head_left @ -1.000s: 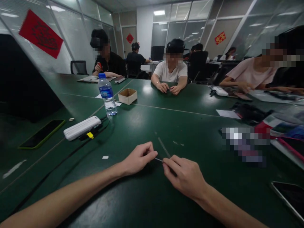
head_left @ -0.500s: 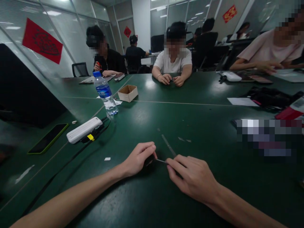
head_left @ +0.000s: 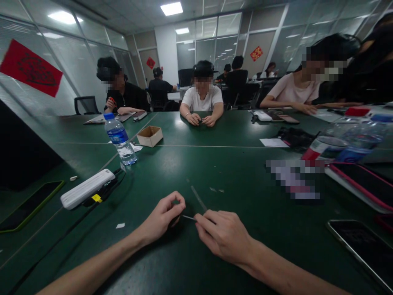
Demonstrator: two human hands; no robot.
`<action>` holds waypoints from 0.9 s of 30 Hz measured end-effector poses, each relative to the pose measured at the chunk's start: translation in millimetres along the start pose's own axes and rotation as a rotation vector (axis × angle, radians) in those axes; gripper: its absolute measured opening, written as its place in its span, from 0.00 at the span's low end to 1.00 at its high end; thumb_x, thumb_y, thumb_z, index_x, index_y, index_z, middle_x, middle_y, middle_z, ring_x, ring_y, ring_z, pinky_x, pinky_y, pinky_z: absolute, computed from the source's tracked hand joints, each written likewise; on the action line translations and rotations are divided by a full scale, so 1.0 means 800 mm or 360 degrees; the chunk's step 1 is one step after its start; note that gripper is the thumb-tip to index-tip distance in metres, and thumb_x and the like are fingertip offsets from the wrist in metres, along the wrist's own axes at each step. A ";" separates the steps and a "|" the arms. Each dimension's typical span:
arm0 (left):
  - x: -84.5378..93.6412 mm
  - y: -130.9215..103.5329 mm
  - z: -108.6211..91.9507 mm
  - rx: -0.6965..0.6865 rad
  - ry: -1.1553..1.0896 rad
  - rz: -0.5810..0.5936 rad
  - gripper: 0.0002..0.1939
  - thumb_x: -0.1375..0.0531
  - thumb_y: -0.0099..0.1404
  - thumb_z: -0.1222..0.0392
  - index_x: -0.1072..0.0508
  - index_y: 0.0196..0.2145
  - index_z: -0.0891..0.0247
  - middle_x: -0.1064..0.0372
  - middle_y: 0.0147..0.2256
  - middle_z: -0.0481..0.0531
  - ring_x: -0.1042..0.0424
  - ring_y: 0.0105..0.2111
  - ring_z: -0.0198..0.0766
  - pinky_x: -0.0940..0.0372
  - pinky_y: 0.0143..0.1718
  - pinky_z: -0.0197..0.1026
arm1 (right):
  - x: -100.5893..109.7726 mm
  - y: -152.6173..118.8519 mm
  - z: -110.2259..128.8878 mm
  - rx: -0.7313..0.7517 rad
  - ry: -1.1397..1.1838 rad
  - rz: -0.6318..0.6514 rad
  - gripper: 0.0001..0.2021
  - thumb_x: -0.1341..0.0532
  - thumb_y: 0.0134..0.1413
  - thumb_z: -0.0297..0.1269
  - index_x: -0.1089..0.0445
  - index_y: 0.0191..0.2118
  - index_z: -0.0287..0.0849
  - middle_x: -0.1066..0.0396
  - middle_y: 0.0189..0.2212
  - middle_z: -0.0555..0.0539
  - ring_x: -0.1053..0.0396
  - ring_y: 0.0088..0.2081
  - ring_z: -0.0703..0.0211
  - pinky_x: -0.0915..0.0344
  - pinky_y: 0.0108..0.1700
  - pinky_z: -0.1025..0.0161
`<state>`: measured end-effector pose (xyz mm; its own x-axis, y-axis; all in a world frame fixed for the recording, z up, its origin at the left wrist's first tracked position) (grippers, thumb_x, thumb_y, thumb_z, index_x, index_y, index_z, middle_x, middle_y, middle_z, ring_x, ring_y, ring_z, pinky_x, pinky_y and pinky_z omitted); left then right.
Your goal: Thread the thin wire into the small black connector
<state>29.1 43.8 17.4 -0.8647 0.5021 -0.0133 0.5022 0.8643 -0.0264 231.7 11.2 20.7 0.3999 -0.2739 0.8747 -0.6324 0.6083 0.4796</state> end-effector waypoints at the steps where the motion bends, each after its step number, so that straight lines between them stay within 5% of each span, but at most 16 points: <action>1: 0.001 0.001 0.001 0.0009 -0.0032 0.0014 0.13 0.44 0.66 0.49 0.39 0.36 0.62 0.48 0.17 0.38 0.48 0.16 0.28 0.53 0.18 0.31 | 0.000 0.000 -0.001 -0.0001 -0.0016 -0.0005 0.12 0.50 0.63 0.35 0.30 0.38 0.41 0.33 0.26 0.50 0.40 0.23 0.67 0.48 0.26 0.66; 7: 0.002 0.004 0.002 0.0049 -0.0120 0.0026 0.14 0.43 0.64 0.49 0.37 0.39 0.61 0.48 0.18 0.38 0.48 0.16 0.28 0.52 0.18 0.31 | 0.005 0.002 -0.004 0.0051 -0.0087 -0.0052 0.13 0.49 0.63 0.37 0.30 0.34 0.41 0.33 0.23 0.51 0.41 0.23 0.68 0.51 0.25 0.67; 13: 0.000 0.011 0.009 0.0049 -0.0364 -0.0070 0.13 0.42 0.64 0.50 0.37 0.35 0.62 0.51 0.18 0.38 0.51 0.16 0.27 0.54 0.18 0.31 | 0.004 -0.002 0.031 0.0434 -0.0008 -0.0104 0.14 0.47 0.62 0.40 0.31 0.28 0.42 0.36 0.20 0.52 0.43 0.20 0.68 0.53 0.24 0.66; 21: -0.001 0.006 0.005 0.0003 -0.0459 0.0004 0.17 0.41 0.62 0.47 0.39 0.29 0.63 0.48 0.18 0.40 0.49 0.17 0.27 0.53 0.20 0.32 | 0.005 0.003 0.003 -0.0159 0.0071 -0.0080 0.15 0.50 0.64 0.36 0.28 0.33 0.38 0.32 0.25 0.49 0.39 0.24 0.69 0.47 0.26 0.70; 27: -0.002 0.005 0.006 -0.0027 -0.0312 -0.0023 0.17 0.43 0.64 0.46 0.40 0.29 0.63 0.46 0.19 0.40 0.47 0.18 0.28 0.52 0.20 0.32 | 0.004 0.003 0.002 -0.0175 0.0051 -0.0004 0.14 0.49 0.64 0.37 0.28 0.34 0.38 0.33 0.25 0.49 0.38 0.24 0.69 0.46 0.27 0.71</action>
Point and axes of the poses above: each hand's wrist, its own y-axis towards the middle knuckle, its own x-axis out of the back of the hand, z = x × y, the point moved 1 cm from there along y, towards the middle knuckle
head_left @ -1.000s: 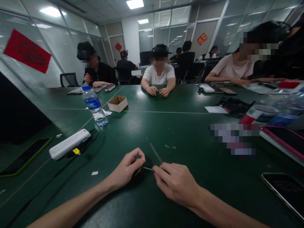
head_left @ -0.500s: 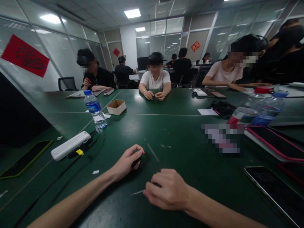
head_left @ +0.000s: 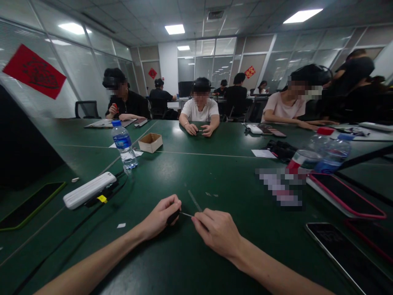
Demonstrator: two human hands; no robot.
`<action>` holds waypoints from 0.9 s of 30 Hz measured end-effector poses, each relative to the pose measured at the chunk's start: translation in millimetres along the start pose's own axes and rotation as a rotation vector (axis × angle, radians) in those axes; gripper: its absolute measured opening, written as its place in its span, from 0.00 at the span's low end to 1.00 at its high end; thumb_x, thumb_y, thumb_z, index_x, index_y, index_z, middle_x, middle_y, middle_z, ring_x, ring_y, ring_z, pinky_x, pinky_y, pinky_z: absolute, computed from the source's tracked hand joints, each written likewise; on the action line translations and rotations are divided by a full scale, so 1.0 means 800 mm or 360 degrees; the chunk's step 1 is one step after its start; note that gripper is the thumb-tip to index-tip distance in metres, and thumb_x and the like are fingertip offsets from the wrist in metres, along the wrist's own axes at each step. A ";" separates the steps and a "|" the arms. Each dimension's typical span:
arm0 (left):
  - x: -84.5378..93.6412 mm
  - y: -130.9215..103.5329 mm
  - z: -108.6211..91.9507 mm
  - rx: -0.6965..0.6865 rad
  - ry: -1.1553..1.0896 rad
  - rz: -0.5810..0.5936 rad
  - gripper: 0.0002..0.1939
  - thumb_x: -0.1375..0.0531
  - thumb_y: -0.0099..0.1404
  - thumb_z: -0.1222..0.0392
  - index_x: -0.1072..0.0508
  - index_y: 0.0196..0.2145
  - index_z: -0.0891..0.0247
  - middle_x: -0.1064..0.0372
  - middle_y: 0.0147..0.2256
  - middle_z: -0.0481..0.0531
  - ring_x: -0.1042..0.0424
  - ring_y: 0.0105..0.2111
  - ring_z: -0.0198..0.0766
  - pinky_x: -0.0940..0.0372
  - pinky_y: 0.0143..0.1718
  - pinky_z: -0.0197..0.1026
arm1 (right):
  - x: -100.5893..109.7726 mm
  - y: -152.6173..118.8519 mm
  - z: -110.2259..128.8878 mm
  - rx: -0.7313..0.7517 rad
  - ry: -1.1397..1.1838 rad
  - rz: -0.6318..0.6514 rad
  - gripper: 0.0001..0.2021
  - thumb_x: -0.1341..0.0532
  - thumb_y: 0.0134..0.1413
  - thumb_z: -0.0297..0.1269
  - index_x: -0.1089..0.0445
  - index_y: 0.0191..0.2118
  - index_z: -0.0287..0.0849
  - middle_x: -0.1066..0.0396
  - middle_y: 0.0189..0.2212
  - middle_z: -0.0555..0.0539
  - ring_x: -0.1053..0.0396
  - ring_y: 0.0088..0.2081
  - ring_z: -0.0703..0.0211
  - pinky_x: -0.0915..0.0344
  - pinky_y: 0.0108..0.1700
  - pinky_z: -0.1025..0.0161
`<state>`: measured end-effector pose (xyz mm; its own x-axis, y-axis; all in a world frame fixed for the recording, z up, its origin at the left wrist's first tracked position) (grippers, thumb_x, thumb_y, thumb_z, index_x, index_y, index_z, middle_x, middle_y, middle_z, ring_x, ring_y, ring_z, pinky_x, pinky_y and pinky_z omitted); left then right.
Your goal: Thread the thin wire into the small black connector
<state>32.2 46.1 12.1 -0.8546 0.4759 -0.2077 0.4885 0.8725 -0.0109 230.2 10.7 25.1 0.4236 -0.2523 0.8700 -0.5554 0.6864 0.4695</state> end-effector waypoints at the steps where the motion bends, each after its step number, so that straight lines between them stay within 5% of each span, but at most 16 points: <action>1: 0.000 0.000 0.000 -0.0007 0.0029 0.0004 0.17 0.43 0.64 0.46 0.40 0.29 0.63 0.45 0.19 0.40 0.47 0.18 0.28 0.52 0.21 0.32 | -0.001 0.000 0.001 0.0003 -0.0004 -0.0002 0.14 0.49 0.64 0.36 0.28 0.34 0.39 0.32 0.26 0.49 0.38 0.24 0.69 0.46 0.27 0.71; 27: -0.002 -0.002 -0.004 0.0011 0.0279 -0.0013 0.19 0.45 0.65 0.46 0.44 0.27 0.62 0.46 0.20 0.40 0.45 0.18 0.28 0.49 0.20 0.32 | -0.003 0.000 0.002 0.0026 -0.0022 0.0007 0.16 0.50 0.64 0.37 0.28 0.32 0.39 0.33 0.24 0.49 0.39 0.23 0.69 0.46 0.26 0.70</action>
Point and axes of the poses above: each hand's wrist, its own y-axis towards the middle knuckle, its own x-axis out of the back of the hand, z = x × y, the point moved 1 cm from there along y, towards the middle knuckle
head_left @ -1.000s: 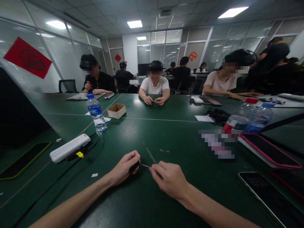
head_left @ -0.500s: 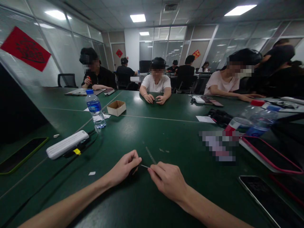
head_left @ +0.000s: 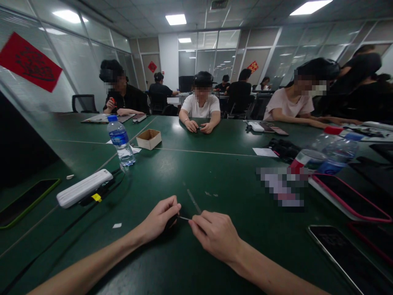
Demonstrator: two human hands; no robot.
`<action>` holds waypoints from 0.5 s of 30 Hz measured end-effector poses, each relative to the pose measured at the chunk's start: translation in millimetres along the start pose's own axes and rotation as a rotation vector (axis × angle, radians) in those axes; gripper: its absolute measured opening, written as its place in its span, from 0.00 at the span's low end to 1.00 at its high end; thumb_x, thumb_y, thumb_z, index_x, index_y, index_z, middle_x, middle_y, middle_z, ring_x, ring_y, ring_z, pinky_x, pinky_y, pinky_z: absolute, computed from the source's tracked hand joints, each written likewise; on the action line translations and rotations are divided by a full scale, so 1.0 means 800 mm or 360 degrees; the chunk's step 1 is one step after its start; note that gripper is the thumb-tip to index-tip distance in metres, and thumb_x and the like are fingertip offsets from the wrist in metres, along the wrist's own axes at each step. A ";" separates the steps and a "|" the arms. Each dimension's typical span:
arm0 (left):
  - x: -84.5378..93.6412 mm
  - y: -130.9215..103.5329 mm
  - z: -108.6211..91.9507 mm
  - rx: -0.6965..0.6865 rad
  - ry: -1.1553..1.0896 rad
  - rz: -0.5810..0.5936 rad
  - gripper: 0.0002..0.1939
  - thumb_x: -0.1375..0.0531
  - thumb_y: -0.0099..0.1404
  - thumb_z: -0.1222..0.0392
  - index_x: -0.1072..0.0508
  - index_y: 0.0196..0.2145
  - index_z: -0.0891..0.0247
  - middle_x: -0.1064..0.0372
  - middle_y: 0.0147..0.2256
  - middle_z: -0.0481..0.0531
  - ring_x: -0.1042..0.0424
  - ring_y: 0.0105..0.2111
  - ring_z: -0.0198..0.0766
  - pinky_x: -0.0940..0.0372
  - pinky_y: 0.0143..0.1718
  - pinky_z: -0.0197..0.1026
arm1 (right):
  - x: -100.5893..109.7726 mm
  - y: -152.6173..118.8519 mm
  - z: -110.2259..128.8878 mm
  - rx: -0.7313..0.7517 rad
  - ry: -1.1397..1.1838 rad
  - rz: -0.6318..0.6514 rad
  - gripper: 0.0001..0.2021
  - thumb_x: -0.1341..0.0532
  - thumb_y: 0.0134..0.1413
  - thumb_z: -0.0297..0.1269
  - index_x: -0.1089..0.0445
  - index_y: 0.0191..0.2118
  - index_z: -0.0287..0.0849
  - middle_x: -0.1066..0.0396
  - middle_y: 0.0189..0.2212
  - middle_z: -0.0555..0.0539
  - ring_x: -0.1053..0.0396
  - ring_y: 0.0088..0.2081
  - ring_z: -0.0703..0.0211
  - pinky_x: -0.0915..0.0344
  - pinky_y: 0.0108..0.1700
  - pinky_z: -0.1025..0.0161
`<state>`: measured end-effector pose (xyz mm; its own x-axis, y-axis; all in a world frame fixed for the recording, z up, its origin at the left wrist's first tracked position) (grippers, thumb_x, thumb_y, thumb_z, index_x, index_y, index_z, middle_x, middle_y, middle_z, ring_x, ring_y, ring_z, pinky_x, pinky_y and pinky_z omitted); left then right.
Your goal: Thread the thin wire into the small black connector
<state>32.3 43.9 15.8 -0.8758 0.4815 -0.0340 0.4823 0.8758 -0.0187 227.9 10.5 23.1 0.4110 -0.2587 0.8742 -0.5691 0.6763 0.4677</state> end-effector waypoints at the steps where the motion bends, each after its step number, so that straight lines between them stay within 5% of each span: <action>1: 0.000 -0.001 0.000 -0.0009 0.0025 -0.0011 0.18 0.45 0.65 0.46 0.44 0.27 0.62 0.46 0.20 0.40 0.45 0.19 0.28 0.49 0.20 0.32 | 0.000 0.000 0.000 0.0007 -0.0010 0.0000 0.16 0.50 0.64 0.37 0.28 0.32 0.39 0.33 0.24 0.49 0.39 0.23 0.69 0.46 0.26 0.70; 15: 0.004 -0.004 0.002 -0.0130 -0.0039 -0.0029 0.15 0.43 0.63 0.48 0.40 0.29 0.63 0.42 0.23 0.44 0.43 0.22 0.31 0.47 0.24 0.34 | -0.001 0.000 -0.001 -0.0019 -0.0070 -0.0002 0.15 0.49 0.64 0.36 0.28 0.32 0.39 0.34 0.24 0.50 0.41 0.22 0.70 0.48 0.25 0.70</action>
Point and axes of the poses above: each hand's wrist, its own y-axis towards the middle knuckle, its own x-axis out of the back of the hand, z = x × y, the point moved 1 cm from there along y, towards the middle knuckle
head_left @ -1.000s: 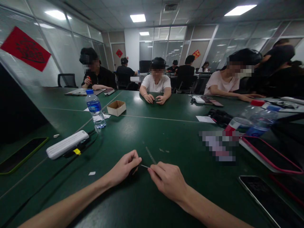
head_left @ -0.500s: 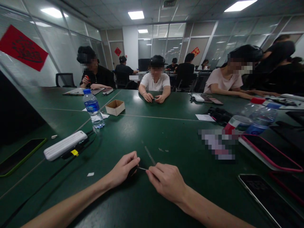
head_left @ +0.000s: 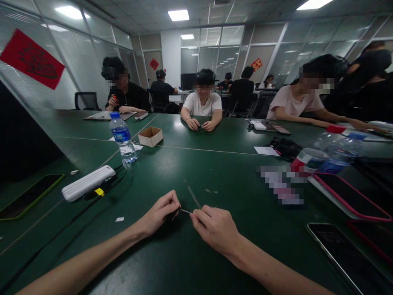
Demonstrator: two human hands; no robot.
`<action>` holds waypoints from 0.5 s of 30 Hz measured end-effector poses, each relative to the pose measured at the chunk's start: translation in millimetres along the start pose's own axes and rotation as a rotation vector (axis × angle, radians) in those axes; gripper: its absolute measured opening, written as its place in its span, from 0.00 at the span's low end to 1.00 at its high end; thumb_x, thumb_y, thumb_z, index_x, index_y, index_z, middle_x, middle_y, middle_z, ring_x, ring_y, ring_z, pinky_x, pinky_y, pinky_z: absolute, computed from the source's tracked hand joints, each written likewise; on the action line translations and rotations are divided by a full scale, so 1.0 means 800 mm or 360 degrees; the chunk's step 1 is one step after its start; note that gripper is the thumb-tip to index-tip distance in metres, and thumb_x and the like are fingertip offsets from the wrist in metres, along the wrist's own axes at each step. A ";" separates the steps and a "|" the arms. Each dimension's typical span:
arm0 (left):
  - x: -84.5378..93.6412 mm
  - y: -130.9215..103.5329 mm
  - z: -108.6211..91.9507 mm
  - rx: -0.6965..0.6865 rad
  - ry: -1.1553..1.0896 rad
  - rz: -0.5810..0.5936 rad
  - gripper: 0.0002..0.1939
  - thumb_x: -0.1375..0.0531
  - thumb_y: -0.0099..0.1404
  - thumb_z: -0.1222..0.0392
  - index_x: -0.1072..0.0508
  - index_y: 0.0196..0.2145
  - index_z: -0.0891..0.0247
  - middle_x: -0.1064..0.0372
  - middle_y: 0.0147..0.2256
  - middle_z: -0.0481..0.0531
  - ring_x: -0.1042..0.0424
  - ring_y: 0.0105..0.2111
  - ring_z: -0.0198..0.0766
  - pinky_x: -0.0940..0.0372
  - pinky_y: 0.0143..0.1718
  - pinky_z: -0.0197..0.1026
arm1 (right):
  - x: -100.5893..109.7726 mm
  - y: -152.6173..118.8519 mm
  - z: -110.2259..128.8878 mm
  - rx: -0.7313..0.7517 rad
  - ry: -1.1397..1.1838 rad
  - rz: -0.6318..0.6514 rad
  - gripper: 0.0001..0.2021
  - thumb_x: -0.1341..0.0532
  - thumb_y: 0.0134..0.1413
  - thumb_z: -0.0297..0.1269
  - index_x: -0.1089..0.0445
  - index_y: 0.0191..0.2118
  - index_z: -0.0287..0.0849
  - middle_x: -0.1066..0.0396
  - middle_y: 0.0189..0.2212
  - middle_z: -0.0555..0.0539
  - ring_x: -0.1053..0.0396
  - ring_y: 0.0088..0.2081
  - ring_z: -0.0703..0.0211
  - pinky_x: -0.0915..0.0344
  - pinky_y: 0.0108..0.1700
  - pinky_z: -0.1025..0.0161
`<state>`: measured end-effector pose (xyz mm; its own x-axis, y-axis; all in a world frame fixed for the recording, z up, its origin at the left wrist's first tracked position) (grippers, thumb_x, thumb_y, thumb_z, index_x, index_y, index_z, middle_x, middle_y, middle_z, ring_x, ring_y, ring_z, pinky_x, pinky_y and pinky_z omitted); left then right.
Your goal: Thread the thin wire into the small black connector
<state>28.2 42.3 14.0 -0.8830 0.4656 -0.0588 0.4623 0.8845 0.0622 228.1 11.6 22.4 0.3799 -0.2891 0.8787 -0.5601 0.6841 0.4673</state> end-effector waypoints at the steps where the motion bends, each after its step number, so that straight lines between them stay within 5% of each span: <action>1: -0.002 0.000 -0.002 0.0003 0.0011 -0.0007 0.15 0.44 0.64 0.48 0.40 0.30 0.63 0.41 0.23 0.44 0.43 0.22 0.31 0.46 0.24 0.34 | 0.000 0.000 0.000 -0.0006 0.0013 0.0011 0.15 0.50 0.64 0.36 0.28 0.32 0.38 0.34 0.24 0.50 0.41 0.22 0.70 0.48 0.25 0.71; 7: -0.006 0.001 0.001 0.0126 0.0028 -0.0139 0.19 0.49 0.66 0.43 0.39 0.29 0.63 0.45 0.20 0.42 0.45 0.18 0.30 0.49 0.20 0.33 | -0.001 0.003 0.004 -0.0031 0.0050 0.0076 0.15 0.51 0.65 0.36 0.28 0.35 0.39 0.33 0.26 0.49 0.39 0.24 0.69 0.47 0.25 0.71; 15: 0.000 0.005 0.007 0.0180 -0.0300 -0.0007 0.16 0.46 0.65 0.45 0.39 0.31 0.62 0.51 0.14 0.37 0.52 0.13 0.27 0.56 0.16 0.31 | -0.002 0.004 0.007 -0.0060 0.0043 0.0051 0.16 0.51 0.65 0.36 0.28 0.33 0.39 0.33 0.24 0.50 0.40 0.23 0.70 0.47 0.25 0.71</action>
<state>30.5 46.0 8.5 -0.8591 0.4495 -0.2448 0.4742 0.8790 -0.0498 221.9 10.7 23.1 0.3824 -0.2485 0.8900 -0.5444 0.7176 0.4343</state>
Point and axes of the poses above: each hand's wrist, its own y-axis towards the middle knuckle, its own x-axis out of the back of the hand, z = x × y, the point moved 1 cm from there along y, towards the middle knuckle
